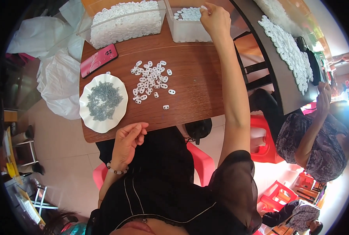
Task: Manually assembling small white plastic components by inserting tiny grey beads into them.
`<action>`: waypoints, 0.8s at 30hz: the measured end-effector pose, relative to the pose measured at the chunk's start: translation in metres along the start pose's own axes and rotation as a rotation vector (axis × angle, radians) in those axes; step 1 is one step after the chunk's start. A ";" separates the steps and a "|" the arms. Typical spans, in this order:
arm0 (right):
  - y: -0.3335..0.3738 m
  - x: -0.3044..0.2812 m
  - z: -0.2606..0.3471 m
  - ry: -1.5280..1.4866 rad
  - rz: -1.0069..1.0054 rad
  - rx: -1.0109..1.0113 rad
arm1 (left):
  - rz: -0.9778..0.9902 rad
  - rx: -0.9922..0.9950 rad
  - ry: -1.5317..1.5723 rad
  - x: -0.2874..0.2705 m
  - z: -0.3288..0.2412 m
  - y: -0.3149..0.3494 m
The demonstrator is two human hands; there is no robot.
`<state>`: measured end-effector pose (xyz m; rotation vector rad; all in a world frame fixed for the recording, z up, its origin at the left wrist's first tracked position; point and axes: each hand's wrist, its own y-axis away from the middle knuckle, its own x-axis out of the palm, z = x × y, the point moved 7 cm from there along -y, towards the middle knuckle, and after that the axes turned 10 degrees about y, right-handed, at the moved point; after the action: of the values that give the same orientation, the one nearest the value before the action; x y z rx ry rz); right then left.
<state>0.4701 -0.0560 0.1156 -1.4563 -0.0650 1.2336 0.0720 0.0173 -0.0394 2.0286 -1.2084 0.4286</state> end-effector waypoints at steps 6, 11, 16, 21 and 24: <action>0.036 -0.018 0.045 -0.059 0.051 -0.039 | -0.028 0.015 -0.015 -0.014 -0.002 0.002; 0.133 -0.017 0.088 -0.336 0.481 -0.004 | -0.020 -0.028 -0.024 -0.015 0.003 -0.005; 0.198 -0.021 0.118 -0.277 0.674 -0.104 | 0.000 -0.039 -0.044 -0.010 0.003 -0.008; 0.220 -0.017 0.131 -0.247 0.685 -0.131 | -0.002 -0.024 -0.068 -0.015 0.005 -0.008; 0.223 -0.014 0.134 -0.191 0.674 -0.152 | 0.001 -0.023 -0.076 -0.015 0.005 -0.006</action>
<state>0.2435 -0.0464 -0.0123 -1.5414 0.2262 1.9475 0.0695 0.0248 -0.0542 2.0406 -1.2540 0.3387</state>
